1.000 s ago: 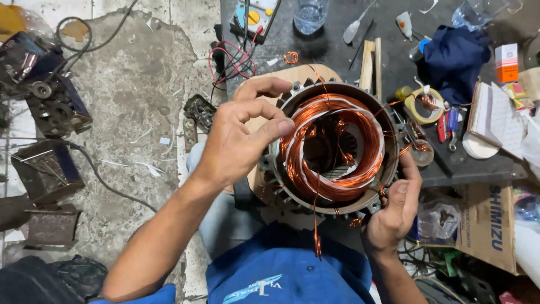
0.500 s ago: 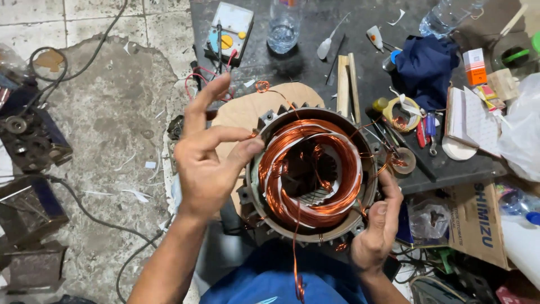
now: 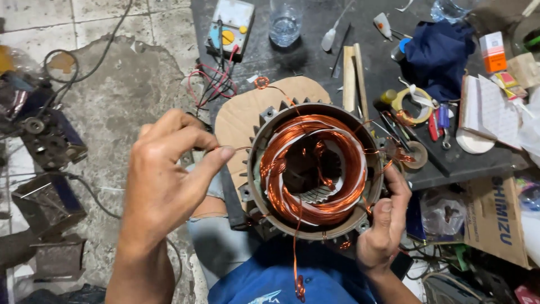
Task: Arranging and preparing copper wire windings inside an electric motor stator on a repair bench.
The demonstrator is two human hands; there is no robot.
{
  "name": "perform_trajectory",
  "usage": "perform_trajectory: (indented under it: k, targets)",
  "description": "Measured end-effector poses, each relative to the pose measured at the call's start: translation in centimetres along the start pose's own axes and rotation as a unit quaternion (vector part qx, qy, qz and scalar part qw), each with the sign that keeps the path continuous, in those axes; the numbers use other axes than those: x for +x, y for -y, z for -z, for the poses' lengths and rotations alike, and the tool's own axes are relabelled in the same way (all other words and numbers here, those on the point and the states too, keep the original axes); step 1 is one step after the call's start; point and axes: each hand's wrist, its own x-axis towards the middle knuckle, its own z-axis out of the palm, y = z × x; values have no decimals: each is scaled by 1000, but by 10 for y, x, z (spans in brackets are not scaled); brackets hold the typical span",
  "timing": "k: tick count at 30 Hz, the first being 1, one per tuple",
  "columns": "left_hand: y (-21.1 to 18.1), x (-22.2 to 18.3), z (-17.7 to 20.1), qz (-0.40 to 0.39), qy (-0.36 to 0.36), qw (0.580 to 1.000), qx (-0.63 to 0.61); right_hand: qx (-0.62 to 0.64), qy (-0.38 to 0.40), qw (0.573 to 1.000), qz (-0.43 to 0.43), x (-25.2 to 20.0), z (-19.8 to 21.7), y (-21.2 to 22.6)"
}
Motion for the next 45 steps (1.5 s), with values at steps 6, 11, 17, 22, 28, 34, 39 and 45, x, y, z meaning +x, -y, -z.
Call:
perform_trajectory:
  k: [6,11,17,22,28,34,39,45]
  targets:
    - [0,14,-62,141,-73,839,-520,23,-1,999,-30,-2,-1,6]
    - [6,18,-60,88,-45,860,-501,106,-37,990,-83,-1,1,1]
    - [-8,11,13,53,141,988,45,171,-50,983,-47,5,4,-2]
    - [0,10,17,38,146,982,113,146,-45,988,12,4,3,8]
    - [-7,-1,-32,68,9,919,-388,42,-64,981,176,2,7,4]
    - [-7,-4,-44,162,-92,775,-604,-71,-88,958,263,3,24,-8]
    - [-5,-14,-27,73,3,919,-387,-134,-82,940,303,6,31,-19]
    - [-22,-19,36,-46,129,973,188,-110,-39,950,288,3,28,-20]
